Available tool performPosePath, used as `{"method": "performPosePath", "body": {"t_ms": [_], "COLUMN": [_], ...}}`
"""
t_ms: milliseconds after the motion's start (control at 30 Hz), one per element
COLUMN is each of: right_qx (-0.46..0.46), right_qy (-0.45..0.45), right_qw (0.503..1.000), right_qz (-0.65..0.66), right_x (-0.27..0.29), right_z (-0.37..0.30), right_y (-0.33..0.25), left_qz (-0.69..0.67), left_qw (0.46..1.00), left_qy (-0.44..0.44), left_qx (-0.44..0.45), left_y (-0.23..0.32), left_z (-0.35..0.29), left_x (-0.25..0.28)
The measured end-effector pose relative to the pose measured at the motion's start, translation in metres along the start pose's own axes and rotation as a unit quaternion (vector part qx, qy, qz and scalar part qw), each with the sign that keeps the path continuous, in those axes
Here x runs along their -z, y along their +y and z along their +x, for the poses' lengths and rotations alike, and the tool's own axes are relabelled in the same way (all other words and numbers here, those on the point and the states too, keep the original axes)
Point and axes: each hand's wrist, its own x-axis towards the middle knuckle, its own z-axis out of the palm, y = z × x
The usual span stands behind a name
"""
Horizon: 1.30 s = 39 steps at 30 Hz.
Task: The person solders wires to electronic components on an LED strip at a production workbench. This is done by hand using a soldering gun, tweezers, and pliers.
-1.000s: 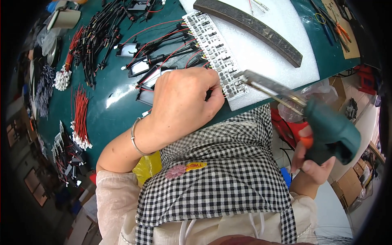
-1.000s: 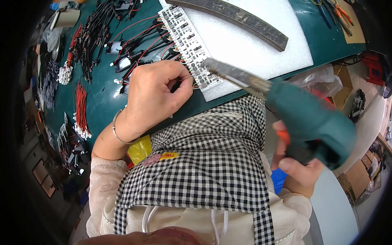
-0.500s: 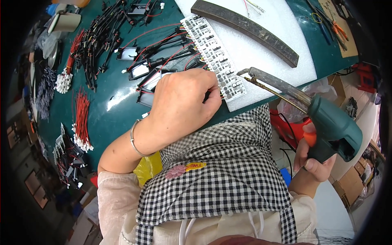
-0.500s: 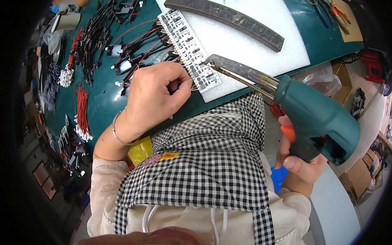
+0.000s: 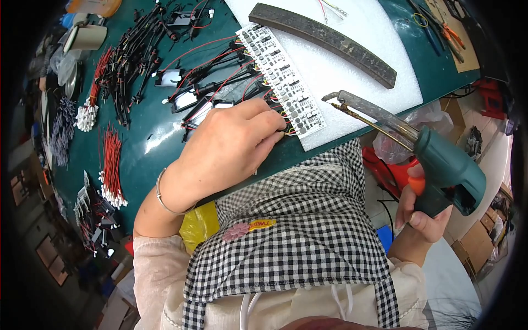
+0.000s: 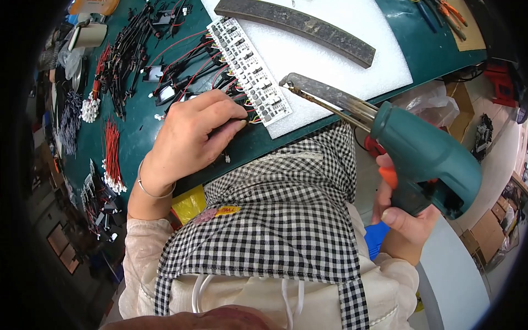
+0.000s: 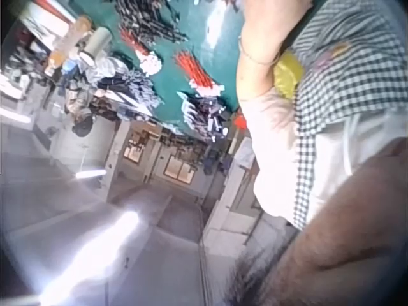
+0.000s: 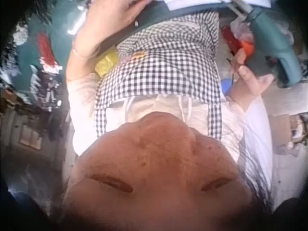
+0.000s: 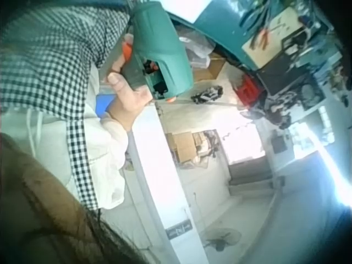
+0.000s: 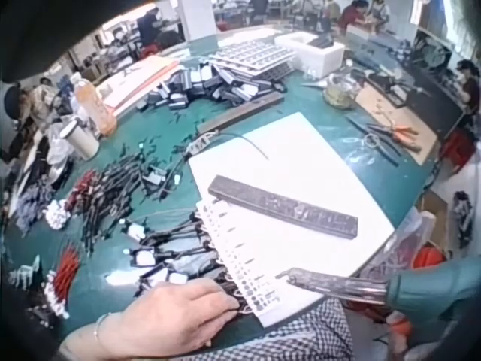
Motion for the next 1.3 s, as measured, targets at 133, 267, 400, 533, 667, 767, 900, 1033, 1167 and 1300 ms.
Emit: {"method": "performPosePath", "body": {"t_ms": [133, 267, 400, 533, 667, 767, 900, 1033, 1167, 1300], "right_qx": [0.01, 0.016, 0.009, 0.015, -0.001, 0.024, 0.014, 0.015, 0.013, 0.04], "right_qy": [-0.02, -0.028, -0.038, -0.032, -0.034, -0.022, -0.034, -0.037, -0.051, -0.029], "right_qw": [1.0, 0.999, 0.999, 0.999, 0.999, 0.999, 0.999, 0.999, 0.999, 0.998], "right_qz": [0.002, -0.002, -0.002, -0.008, -0.011, -0.001, 0.003, 0.009, 0.012, -0.03], "right_x": [0.004, 0.006, 0.009, 0.007, 0.006, 0.007, 0.008, 0.01, 0.012, 0.009], "right_z": [0.002, 0.004, 0.004, 0.004, 0.004, 0.002, -0.002, -0.003, -0.003, -0.003], "right_y": [0.001, 0.003, 0.005, 0.005, 0.004, 0.007, 0.007, 0.009, 0.012, 0.014], "left_qz": [-0.068, -0.128, -0.119, -0.064, -0.025, -0.074, -0.063, -0.048, -0.072, -0.07], "left_qw": [0.998, 0.992, 0.993, 0.998, 0.998, 0.994, 0.997, 0.998, 0.996, 0.996], "left_qy": [0.002, 0.007, 0.006, 0.024, 0.056, 0.067, 0.036, 0.025, 0.003, -0.001], "left_qx": [-0.01, 0.008, 0.027, 0.002, 0.01, 0.04, 0.001, 0.019, 0.05, 0.058], "left_y": [-0.009, -0.011, -0.007, -0.007, -0.007, -0.003, -0.003, 0.0, 0.0, -0.001], "left_z": [0.0, 0.001, 0.001, 0.002, 0.002, 0.001, -0.003, -0.001, 0.003, 0.004], "left_x": [0.002, 0.0, -0.003, -0.005, -0.01, -0.014, -0.012, -0.012, -0.007, -0.008]}}
